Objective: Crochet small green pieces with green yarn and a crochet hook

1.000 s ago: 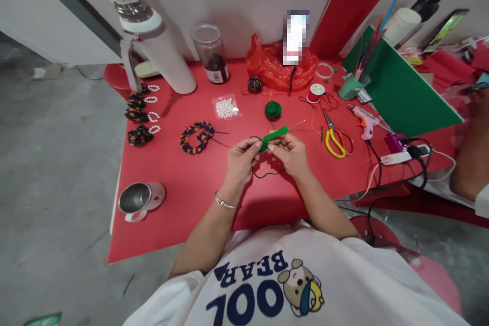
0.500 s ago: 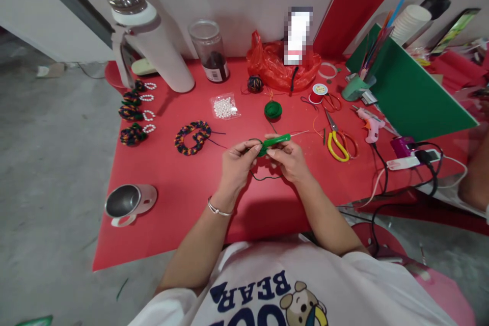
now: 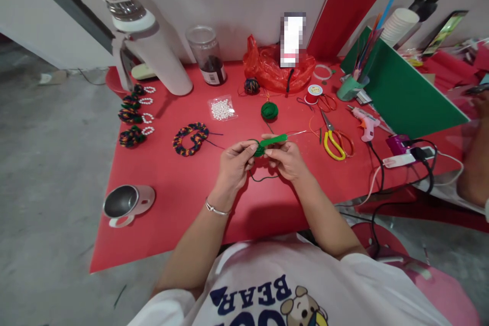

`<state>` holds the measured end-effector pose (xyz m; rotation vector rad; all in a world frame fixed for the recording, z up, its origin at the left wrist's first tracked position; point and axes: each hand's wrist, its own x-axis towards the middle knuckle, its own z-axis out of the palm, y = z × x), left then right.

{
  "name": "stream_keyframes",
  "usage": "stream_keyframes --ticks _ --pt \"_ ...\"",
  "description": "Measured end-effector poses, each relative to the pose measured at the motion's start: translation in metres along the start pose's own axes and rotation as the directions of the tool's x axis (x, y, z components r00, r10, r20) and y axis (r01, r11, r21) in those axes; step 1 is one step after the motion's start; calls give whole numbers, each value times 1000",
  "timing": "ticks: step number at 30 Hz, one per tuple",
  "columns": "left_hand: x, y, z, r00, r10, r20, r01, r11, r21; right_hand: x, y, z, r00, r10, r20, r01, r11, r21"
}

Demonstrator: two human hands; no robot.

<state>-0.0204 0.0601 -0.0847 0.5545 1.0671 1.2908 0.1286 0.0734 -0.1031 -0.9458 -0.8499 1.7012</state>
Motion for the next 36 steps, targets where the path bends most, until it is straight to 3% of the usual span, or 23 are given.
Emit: stream_keyframes --ticks 11,19,26,36 --pt "0 1 0 1000 10 4 -10 1000 -6 1 1 -3 998 5 57 -11 995 99" --pt "1 1 -2 998 68 -6 -67 997 29 -1 -1 -4 996 -40 85 38 999 27" --pt "-1 1 -3 993 119 9 -119 990 71 -1 -4 -6 1000 -20 14 19 1000 25" --pt "-1 1 -4 994 101 29 -102 993 51 -6 -4 2 998 -21 52 21 1000 -1"
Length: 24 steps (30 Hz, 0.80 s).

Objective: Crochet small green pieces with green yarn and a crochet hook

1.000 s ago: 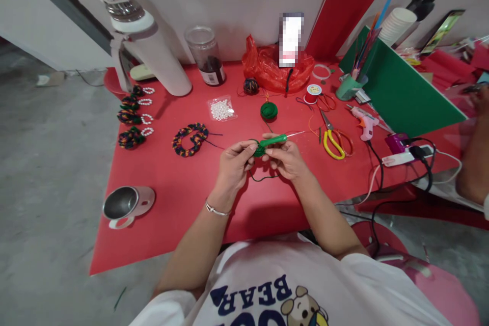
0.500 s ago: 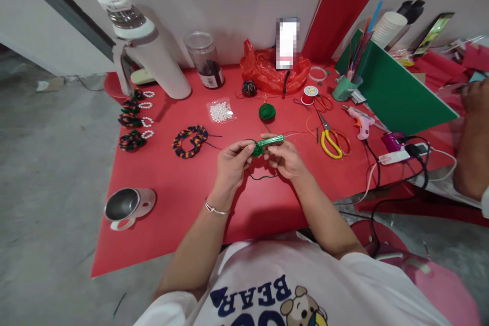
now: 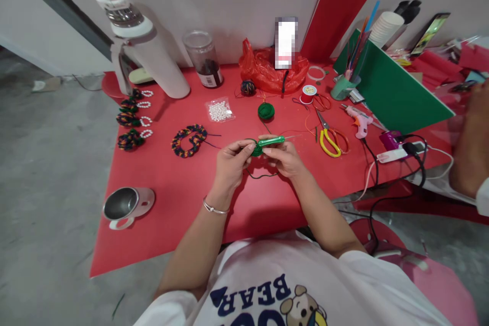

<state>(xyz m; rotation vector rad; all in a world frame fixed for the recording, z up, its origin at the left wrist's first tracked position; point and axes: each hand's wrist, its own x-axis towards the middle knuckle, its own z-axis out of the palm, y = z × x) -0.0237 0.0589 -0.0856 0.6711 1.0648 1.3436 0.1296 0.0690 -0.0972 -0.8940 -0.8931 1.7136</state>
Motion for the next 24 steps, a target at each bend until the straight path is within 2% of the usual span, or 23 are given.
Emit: stream_keyframes --ticks 15,24 --pt "1 6 1 989 -147 32 150 982 -112 1 3 -2 998 -35 49 32 997 69" --pt "-3 8 3 989 -137 53 142 982 -122 1 3 -3 998 -10 54 5 996 94"
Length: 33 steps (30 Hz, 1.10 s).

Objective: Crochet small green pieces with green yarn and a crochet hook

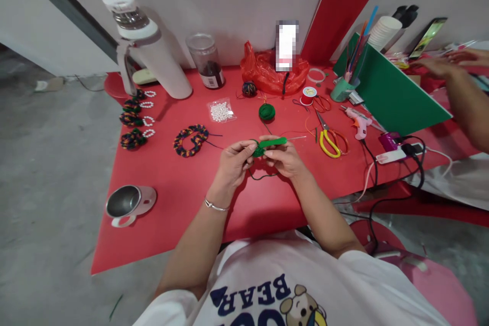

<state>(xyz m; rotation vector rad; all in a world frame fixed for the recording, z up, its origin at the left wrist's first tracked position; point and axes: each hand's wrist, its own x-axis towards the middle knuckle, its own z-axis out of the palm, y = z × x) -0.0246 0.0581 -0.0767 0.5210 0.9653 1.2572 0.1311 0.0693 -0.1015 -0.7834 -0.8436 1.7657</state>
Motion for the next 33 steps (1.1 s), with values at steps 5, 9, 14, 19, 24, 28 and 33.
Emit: stream_keyframes --ticks 5,9,14,19,24,28,33 --pt "1 0 -1 1000 12 -1 -12 999 31 -1 -1 -1 1000 24 5 -24 999 28" --pt "2 -3 -3 999 53 11 -53 994 97 1 -1 -4 1000 -2 -7 2 1000 1" --pt "1 -7 -7 991 126 54 -134 972 195 3 0 -5 998 -47 -40 44 997 -65" --pt "-3 -5 -7 986 158 60 -167 966 197 4 0 -4 993 -72 -94 60 991 -116" --pt "-3 -3 -7 980 196 42 -201 956 213 4 -2 -4 990 -86 -113 75 993 -95" --pt "-2 -4 -9 974 228 17 -225 943 244 3 0 -4 987 -103 -123 86 987 -135" --pt "0 -5 -9 978 208 18 -207 955 212 -1 3 -3 980 -174 -96 140 949 -283"
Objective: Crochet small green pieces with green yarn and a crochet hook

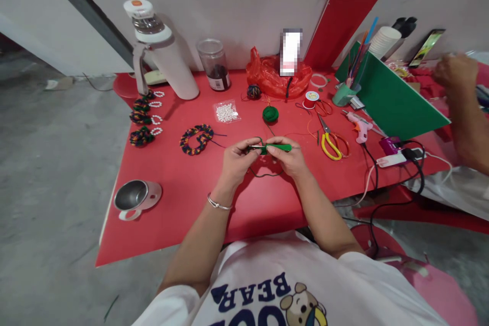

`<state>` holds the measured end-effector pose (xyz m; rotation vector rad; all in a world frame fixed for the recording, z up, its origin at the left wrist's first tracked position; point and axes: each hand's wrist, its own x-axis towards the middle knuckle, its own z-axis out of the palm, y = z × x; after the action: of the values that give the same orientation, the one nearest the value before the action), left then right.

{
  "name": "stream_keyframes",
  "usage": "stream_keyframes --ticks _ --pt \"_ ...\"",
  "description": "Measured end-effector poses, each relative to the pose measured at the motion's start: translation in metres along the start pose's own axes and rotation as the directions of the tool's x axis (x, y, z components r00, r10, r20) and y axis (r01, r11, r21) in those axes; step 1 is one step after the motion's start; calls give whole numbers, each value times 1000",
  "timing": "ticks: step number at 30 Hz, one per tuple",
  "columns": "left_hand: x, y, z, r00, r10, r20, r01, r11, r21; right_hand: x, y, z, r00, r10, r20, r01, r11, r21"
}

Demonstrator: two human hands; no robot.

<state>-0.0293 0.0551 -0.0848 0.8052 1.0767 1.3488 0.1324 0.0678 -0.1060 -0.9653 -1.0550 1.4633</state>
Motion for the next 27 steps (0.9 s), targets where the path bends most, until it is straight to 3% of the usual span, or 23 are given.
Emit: stream_keyframes --ticks 6,11,16,19,27 --pt "-1 1 0 1000 -14 -10 14 1000 -15 -3 -2 2 995 -85 -51 79 992 -99" --pt "2 -5 -1 995 81 -61 -76 994 83 -5 -6 4 988 -129 -82 116 983 -144" --pt "3 -5 -1 981 154 -115 -133 976 171 -9 -13 7 964 -264 -23 242 912 -332" --pt "1 -2 -2 987 130 -96 -114 981 156 -10 -13 7 945 -326 -11 296 871 -393" --pt "1 -1 -5 997 56 -58 -49 992 117 -10 -12 7 946 -323 -16 293 875 -386"
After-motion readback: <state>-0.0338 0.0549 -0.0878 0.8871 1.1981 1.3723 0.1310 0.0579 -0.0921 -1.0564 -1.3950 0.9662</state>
